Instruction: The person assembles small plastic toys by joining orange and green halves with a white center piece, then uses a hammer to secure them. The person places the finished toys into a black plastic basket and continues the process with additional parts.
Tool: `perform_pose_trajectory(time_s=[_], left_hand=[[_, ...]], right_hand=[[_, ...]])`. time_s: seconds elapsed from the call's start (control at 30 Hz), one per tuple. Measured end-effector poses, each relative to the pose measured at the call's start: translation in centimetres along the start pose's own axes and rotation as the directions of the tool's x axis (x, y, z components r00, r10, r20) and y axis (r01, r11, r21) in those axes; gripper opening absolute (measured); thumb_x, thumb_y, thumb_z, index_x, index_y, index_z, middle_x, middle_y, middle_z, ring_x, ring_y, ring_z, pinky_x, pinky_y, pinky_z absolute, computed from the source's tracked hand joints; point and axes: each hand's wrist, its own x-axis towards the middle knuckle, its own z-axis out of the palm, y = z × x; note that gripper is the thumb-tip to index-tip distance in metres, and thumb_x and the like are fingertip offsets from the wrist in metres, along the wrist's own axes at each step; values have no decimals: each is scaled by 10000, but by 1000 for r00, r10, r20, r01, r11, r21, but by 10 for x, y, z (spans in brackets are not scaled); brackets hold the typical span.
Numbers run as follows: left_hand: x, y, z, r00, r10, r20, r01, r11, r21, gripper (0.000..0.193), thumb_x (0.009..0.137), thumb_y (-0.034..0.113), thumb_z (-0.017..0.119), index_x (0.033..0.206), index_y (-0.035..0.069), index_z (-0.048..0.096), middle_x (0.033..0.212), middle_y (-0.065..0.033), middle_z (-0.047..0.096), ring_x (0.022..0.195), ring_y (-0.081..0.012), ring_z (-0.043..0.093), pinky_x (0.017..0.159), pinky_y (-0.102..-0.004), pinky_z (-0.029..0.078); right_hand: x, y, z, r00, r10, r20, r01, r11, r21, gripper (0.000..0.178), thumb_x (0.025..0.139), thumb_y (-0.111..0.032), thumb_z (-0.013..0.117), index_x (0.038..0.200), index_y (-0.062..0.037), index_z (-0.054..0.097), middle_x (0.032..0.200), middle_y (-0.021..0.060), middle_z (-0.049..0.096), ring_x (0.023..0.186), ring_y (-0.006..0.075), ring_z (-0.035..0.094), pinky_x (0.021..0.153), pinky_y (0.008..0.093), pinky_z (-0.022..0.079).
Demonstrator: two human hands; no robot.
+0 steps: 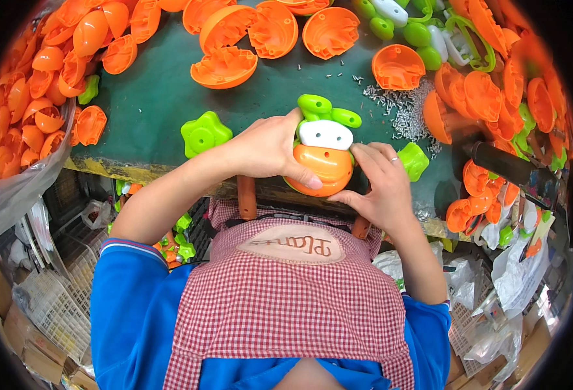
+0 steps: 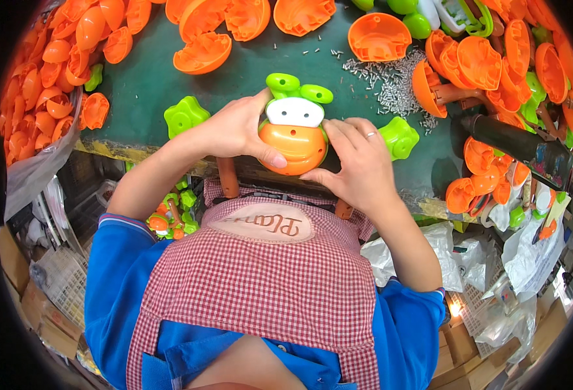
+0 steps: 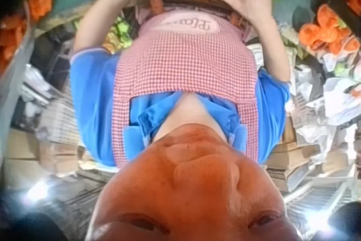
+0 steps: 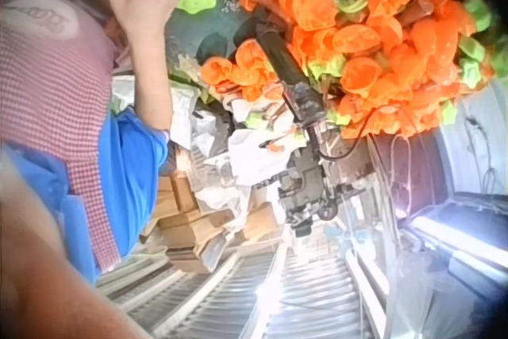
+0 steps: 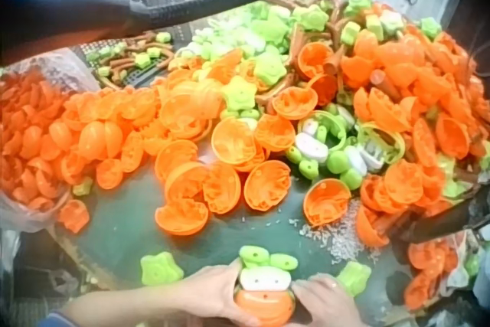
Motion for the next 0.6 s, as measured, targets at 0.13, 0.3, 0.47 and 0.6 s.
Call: perform_pose_trajectory(time_s=[0.13, 0.3, 0.47, 0.6], left_hand=[[-1, 3, 4, 998, 63, -5, -63, 995, 80, 1048, 558, 544, 866, 1265, -78, 408, 1130, -251, 626, 1077, -392, 608, 944, -413, 463], [-1, 13, 0, 999, 25, 39, -28, 997, 77, 1019, 567, 533, 865, 1262, -60, 415, 1123, -248, 633, 1060, -399, 616, 937, -419, 468], [0, 11, -1, 998, 33, 48, -37, 997, 69, 1030, 563, 545, 863, 1253, -76, 418, 1135, -258, 626, 1071, -399, 611, 943, -415, 466], [4, 1, 0, 998, 40, 39, -43, 996, 75, 1048, 557, 566, 859, 1243, -96, 425, 1147, -266, 615, 1084, -392, 604, 948, -411, 463]], right_hand=[[27, 27, -40, 976, 184, -113, -209, 939, -274, 249, 804, -235, 723, 979, -59, 697, 862, 84, 694, 786, 276, 672, 723, 384, 546], [32, 51, -25, 955, 283, -89, -271, 712, -648, 182, 822, -127, 645, 990, -56, 638, 935, 124, 632, 809, 320, 662, 670, 417, 550], [39, 77, -18, 968, 226, -108, -244, 765, -595, 84, 844, -125, 624, 867, -45, 634, 846, 127, 629, 747, 337, 656, 663, 434, 542], [38, 72, -23, 963, 200, -183, -266, 823, -502, 115, 868, -145, 631, 914, -47, 667, 846, 135, 649, 748, 332, 656, 678, 419, 539]])
